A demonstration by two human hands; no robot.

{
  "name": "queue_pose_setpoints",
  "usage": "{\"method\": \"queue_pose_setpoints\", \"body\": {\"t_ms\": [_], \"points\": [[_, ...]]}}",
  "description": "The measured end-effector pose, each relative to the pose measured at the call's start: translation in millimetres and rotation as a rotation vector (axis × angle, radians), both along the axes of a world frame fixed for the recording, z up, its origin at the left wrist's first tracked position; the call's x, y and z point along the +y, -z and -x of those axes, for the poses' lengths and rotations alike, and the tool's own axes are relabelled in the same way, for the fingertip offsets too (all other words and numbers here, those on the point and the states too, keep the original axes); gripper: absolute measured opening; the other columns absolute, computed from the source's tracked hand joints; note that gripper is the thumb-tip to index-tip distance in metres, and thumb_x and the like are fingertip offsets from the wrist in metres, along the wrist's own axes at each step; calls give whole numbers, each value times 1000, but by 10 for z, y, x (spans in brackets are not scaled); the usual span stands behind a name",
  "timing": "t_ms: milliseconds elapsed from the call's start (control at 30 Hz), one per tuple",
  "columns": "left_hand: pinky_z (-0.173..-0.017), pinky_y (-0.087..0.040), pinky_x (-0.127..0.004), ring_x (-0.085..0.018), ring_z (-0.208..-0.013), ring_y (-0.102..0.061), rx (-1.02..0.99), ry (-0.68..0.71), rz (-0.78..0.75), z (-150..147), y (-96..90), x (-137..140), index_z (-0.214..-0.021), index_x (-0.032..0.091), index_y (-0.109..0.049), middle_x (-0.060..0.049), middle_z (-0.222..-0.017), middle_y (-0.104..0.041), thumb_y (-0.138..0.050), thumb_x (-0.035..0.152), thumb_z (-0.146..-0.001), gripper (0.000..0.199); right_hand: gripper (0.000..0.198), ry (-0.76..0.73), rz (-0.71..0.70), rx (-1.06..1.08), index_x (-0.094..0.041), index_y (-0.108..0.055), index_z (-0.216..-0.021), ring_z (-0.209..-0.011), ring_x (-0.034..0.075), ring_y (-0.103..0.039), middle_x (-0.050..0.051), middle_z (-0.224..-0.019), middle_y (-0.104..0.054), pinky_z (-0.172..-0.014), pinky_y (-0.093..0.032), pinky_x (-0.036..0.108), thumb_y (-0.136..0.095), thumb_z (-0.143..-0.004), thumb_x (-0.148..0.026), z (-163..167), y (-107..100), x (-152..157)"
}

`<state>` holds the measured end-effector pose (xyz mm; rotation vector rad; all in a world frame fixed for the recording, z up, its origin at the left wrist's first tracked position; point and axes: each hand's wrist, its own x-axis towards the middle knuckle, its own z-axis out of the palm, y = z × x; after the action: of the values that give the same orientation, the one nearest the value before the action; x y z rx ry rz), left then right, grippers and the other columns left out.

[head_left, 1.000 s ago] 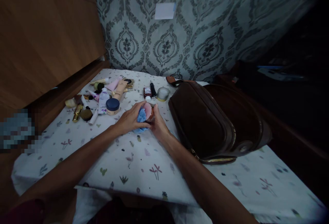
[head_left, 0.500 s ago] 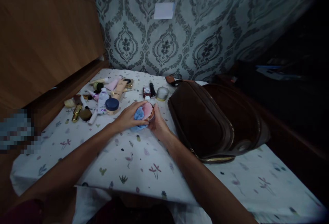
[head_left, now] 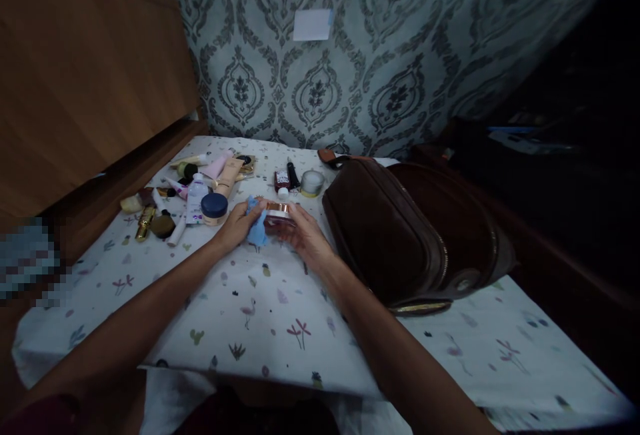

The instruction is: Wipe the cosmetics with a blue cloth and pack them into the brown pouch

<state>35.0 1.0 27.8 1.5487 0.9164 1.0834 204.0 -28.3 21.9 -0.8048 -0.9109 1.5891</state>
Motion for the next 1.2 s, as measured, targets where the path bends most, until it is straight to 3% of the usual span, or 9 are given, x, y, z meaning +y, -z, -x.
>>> {"method": "queue_pose_setpoints", "body": {"t_ms": [100,200,367,433,600,767,1000,1100,1200], "points": [[-52,-45,-26,-15,-55,-54,45,-75,33,-3,25,1,-63,18,-56,0,-55,-56,-52,75,-82,61,38,-43,47,-51,-19,-69,-102,-57,14,-64,2,-73,-74,-48,-47,22,-61,-89,-54,19,34,26],[-50,-43,-26,-14,-51,-50,75,-113,21,5,44,3,-57,19,-50,1,-51,-52,-50,75,-83,61,49,-63,137,-89,-17,-69,-105,-47,13,-61,3,-68,-73,-44,-44,21,-46,-95,-60,36,69,66],[-51,-44,-26,-14,-53,-52,82,-46,62,0,27,-21,-64,19,-53,2,-54,-54,-49,76,-82,60,66,-74,252,-90,-12,-69,-94,-43,12,-60,6,-60,-71,-42,-42,20,-25,-101,-60,22,78,107],[-55,-45,-25,-14,-57,-53,87,-17,40,-10,15,-25,-75,19,-56,3,-59,-56,-58,73,-77,55,70,-67,265,-81,-12,-69,-87,-42,12,-60,7,-59,-70,-40,-42,19,-22,-101,-62,14,73,108],[-62,-45,-25,-13,-63,-53,172,21,-2,-22,31,9,-78,17,-57,4,-66,-55,-76,57,-67,46,64,-21,214,-125,-13,-70,-91,-42,13,-62,6,-60,-71,-39,-43,19,-26,-102,-58,29,72,89],[-61,-44,-25,-14,-64,-53,139,48,14,-4,76,19,-80,16,-59,2,-69,-57,-71,55,-75,41,63,-26,234,-107,-13,-70,-88,-42,12,-62,6,-58,-70,-40,-43,19,-25,-104,-54,46,76,82],[-63,-45,-26,-15,-66,-54,127,23,38,-24,71,-9,-82,15,-61,0,-72,-61,-63,59,-81,44,54,-6,238,-35,-14,-67,-79,-47,12,-62,6,-59,-70,-43,-44,19,-44,-97,-60,43,68,70],[-68,-46,-25,-15,-72,-56,152,-44,-84,-52,63,-45,-88,16,-59,0,-77,-61,-60,54,-85,38,42,56,230,55,-17,-64,-81,-53,14,-65,2,-56,-66,-47,-47,20,-56,-92,-57,52,69,69],[-70,-44,-24,-15,-72,-56,326,-148,-273,-73,42,-114,-89,17,-57,2,-76,-59,-57,45,-88,28,36,113,218,142,-18,-64,-83,-58,14,-65,0,-61,-68,-57,-51,23,-63,-89,-54,69,53,64]]}}
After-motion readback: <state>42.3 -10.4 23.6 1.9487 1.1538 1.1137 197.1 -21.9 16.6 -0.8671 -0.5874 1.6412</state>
